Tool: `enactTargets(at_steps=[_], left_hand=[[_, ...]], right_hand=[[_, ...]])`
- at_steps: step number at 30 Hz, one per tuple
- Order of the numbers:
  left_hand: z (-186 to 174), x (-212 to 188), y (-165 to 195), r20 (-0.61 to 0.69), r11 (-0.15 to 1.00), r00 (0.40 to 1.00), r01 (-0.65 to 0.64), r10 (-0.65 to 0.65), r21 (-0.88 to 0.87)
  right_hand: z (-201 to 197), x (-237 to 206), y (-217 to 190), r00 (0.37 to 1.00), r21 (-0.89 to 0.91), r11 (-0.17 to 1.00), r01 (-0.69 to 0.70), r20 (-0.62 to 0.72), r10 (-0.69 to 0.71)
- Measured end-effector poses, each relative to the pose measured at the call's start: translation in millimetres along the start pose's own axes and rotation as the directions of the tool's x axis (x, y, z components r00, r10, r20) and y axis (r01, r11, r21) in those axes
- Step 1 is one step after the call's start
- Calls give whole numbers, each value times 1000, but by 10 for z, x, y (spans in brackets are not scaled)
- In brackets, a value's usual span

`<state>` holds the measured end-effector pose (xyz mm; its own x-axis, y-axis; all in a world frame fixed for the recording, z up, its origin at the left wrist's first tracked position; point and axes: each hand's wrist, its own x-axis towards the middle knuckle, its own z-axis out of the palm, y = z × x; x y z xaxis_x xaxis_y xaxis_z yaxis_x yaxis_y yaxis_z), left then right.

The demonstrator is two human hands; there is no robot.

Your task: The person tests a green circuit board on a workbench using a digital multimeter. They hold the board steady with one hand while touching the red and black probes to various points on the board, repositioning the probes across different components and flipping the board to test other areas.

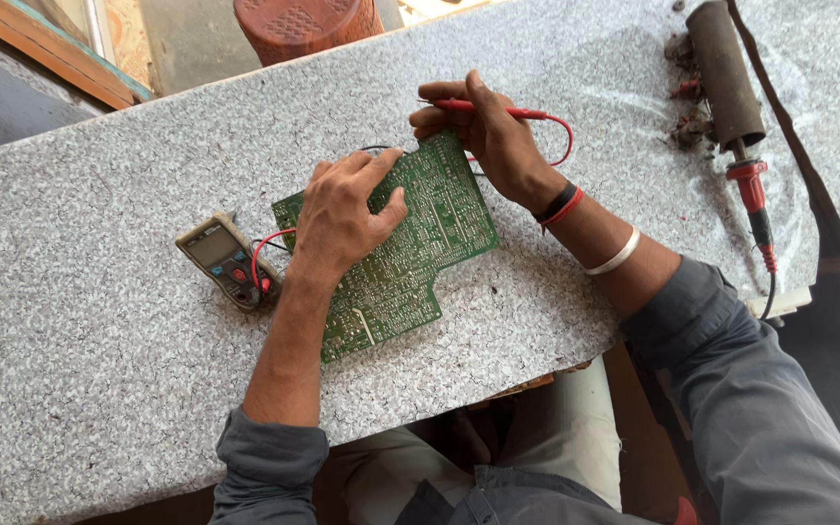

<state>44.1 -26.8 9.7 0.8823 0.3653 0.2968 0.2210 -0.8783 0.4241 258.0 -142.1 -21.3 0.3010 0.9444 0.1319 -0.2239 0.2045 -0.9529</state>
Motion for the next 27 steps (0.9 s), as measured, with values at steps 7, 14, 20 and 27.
enactTargets(at_steps=[7,14,20,27], left_hand=[[18,28,-28,4,999,1000,-30,30,-11],[20,-8,-26,5,996,997,-75,75,46],[-59,-62,57,12,998,999,-47,47,48],[-139,-77,100,-9,998,998,-58,58,25]], right_hand=[[-53,-12,32,999,-6,1000,28,28,-28],[34,-45,-34,994,0,1000,-1,106,1],[143,-96,-123,994,28,999,-29,107,26],[204,-110,-126,994,59,997,-39,103,33]])
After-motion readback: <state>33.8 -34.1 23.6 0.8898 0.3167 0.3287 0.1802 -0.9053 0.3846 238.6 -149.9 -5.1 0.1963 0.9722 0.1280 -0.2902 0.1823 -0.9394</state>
